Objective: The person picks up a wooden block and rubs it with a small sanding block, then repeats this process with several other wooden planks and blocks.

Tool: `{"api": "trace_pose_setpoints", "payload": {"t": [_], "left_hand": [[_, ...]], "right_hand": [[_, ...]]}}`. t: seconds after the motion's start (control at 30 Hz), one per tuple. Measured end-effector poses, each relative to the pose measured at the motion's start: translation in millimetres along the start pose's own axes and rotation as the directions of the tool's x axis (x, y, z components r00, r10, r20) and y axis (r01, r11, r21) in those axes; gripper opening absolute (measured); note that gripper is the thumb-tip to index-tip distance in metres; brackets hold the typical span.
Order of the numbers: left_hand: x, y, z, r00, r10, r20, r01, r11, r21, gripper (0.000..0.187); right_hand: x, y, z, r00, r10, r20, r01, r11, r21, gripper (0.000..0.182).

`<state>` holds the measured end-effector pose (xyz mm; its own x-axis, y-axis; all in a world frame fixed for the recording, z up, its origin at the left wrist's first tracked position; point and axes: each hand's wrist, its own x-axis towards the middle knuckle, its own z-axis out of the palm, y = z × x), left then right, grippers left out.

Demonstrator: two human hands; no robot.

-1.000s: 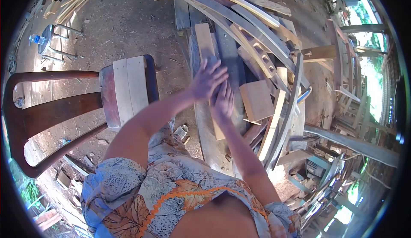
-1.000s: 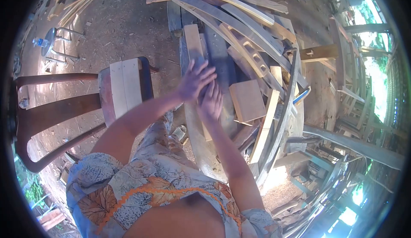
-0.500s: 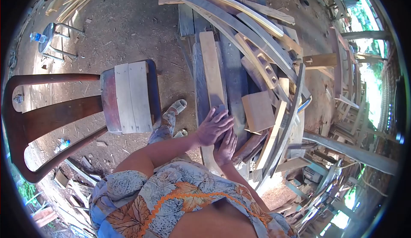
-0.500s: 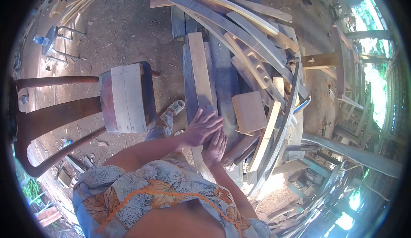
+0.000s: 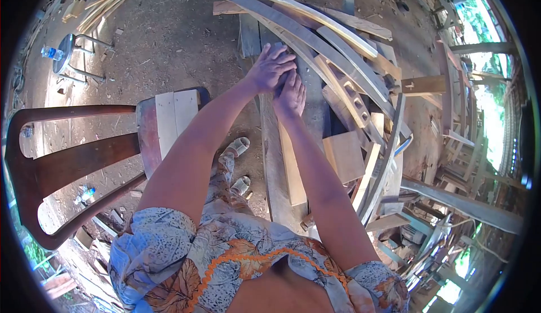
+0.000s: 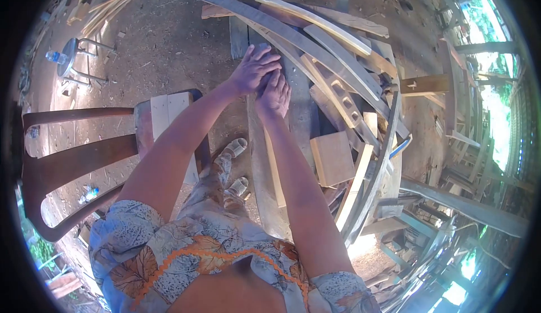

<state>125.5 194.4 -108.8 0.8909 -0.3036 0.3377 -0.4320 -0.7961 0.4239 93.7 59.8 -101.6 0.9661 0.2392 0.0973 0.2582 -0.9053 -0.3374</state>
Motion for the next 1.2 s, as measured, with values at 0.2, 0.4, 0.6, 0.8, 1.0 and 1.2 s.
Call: {"api": "trace_pose_setpoints", "payload": {"t": [0.2,0.4,0.6,0.8,1.0,1.2], "left_hand": [[-31.1,45.5,12.2,0.999,-0.026,-0.033,0.026,1.000,0.004,0.036],[-126.8,173.2,29.3,1.000,-0.012,-0.017,0.010,0.989,-0.150,0.047],[-196.8,258.0,49.1,0.999,0.022,-0.027,-0.028,0.964,-0.266,0.042],[-186.0,234.7,46.2,0.993,0.095,-0.072,-0.113,0.940,-0.322,0.040],[-95.5,113.1,23.7,0.996,0.046,-0.070,-0.060,0.978,-0.200,0.052],[-4.6,-21.4,-3.7,0.998,-0.038,-0.044,0.038,0.999,0.015,0.046]], "right_hand": [[-51.2,12.8,-18.7,1.000,-0.009,0.015,0.009,0.999,0.038,0.071],[-207.4,55.1,-53.6,0.998,-0.058,-0.018,0.058,0.998,0.004,0.064],[-322.9,75.2,-79.8,1.000,-0.027,-0.006,0.027,1.000,0.006,0.064],[-305.4,65.9,-77.4,0.999,-0.033,-0.009,0.034,0.999,0.010,0.066],[-150.0,31.6,-45.4,0.998,-0.036,0.045,0.034,0.998,0.047,0.070],[12.2,-11.6,4.5,0.994,-0.092,-0.052,0.094,0.995,0.031,0.068]]}}
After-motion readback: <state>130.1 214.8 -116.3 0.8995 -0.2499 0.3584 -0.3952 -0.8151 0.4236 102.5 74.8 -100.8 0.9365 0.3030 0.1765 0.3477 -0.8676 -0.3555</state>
